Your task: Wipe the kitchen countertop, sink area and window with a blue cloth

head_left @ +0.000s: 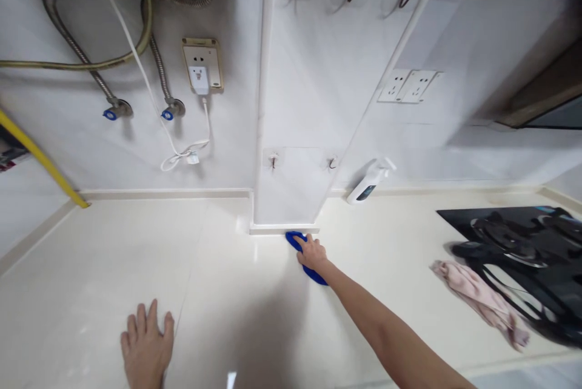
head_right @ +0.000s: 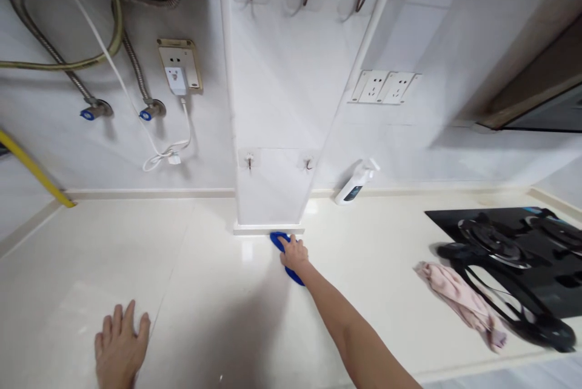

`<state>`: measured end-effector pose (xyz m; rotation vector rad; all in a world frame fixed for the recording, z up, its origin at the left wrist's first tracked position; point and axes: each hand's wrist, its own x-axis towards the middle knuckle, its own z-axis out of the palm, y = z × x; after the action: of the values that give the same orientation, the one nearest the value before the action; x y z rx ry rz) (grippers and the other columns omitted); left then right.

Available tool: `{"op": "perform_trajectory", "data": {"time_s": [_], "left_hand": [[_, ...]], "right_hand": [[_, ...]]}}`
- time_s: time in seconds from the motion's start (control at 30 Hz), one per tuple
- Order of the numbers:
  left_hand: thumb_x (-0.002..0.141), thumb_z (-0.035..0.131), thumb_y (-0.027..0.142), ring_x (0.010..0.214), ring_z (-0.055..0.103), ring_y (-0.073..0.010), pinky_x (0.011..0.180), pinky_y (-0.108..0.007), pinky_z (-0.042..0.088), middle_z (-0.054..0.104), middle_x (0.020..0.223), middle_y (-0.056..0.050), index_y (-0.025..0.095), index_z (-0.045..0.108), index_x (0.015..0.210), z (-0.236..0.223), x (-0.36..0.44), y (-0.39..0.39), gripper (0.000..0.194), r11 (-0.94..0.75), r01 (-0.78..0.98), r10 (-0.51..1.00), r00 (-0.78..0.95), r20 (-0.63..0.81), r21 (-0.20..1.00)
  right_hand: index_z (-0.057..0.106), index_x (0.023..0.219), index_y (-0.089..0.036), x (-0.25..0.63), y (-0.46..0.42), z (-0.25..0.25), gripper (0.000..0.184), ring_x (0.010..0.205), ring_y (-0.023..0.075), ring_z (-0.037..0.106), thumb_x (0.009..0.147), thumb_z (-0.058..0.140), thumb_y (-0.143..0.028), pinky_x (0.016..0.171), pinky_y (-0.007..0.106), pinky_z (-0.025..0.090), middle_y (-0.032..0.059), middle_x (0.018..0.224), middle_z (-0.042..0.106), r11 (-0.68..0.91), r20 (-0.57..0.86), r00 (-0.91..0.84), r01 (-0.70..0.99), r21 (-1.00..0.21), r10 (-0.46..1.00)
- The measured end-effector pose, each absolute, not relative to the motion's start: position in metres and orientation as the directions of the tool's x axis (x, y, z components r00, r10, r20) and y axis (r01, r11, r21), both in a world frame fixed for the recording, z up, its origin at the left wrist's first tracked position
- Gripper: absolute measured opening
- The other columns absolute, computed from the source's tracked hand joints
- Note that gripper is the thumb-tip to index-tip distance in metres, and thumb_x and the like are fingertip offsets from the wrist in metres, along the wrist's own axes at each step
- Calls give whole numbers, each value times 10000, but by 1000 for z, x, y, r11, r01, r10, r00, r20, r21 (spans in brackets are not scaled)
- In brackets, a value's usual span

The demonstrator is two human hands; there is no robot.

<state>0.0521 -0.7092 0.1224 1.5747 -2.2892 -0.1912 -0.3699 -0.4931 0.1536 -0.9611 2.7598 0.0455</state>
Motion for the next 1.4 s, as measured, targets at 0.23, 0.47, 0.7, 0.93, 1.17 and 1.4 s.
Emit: {"op": "perform_trajectory", "data": {"time_s": [0.23, 0.47, 0.7, 0.93, 1.17, 1.4], "left_hand": [[929, 135, 601, 1489, 274, -427, 1218, -599, 237, 348, 1595, -202, 133, 401, 1502, 115, 55, -713, 786, 393, -871, -913, -332, 235, 295], [948, 136, 580, 1481, 281, -422, 1203, -604, 256, 360, 1583, -200, 136, 399, 1496, 117, 55, -711, 752, 397, -871, -909, -328, 257, 291], [947, 147, 601, 1466, 311, -427, 1186, -614, 289, 354, 1591, -184, 164, 369, 1510, 118, 52, -712, 747, 401, -877, -906, -336, 257, 266], [932, 161, 615, 1471, 312, -416, 1198, -603, 286, 368, 1588, -178, 163, 396, 1493, 117, 50, -713, 757, 382, -892, -914, -327, 239, 242], [912, 159, 642, 1490, 293, -390, 1217, -594, 261, 345, 1612, -150, 183, 394, 1498, 125, 46, -716, 781, 311, -912, -948, -277, 155, 269], [898, 148, 658, 1500, 278, -383, 1228, -578, 250, 336, 1618, -148, 171, 397, 1499, 132, 42, -715, 812, 285, -919, -958, -262, 118, 273]], "right_hand": [[369, 1519, -49, -400, -395, 164, 614, 1160, 381, 612, 956, 429, -285, 975, 483, 436, 294, 1356, 492, 929, -243, -909, -363, 66, -338], [351, 1541, -113, -354, -424, 157, 663, 1273, 361, 516, 914, 485, -282, 999, 460, 457, 234, 1484, 432, 850, -254, -830, -525, 51, -497], [435, 1460, -219, -226, -541, 158, 650, 1179, 400, 511, 867, 583, -440, 859, 583, 523, 204, 1411, 490, 340, -147, -319, -927, -156, -936], [495, 1379, -307, -219, -593, 156, 480, 1122, 346, 534, 915, 573, -401, 776, 554, 560, 147, 1375, 502, 327, -159, -300, -926, -187, -941], [498, 1427, -345, -318, -579, 161, 480, 1145, 346, 522, 947, 514, -354, 837, 487, 542, 138, 1406, 486, 556, -157, -534, -808, -196, -831], [489, 1445, -395, -375, -522, 157, 479, 1154, 321, 518, 967, 469, -362, 833, 410, 527, 124, 1402, 472, 597, -160, -575, -781, -186, -802]]}}
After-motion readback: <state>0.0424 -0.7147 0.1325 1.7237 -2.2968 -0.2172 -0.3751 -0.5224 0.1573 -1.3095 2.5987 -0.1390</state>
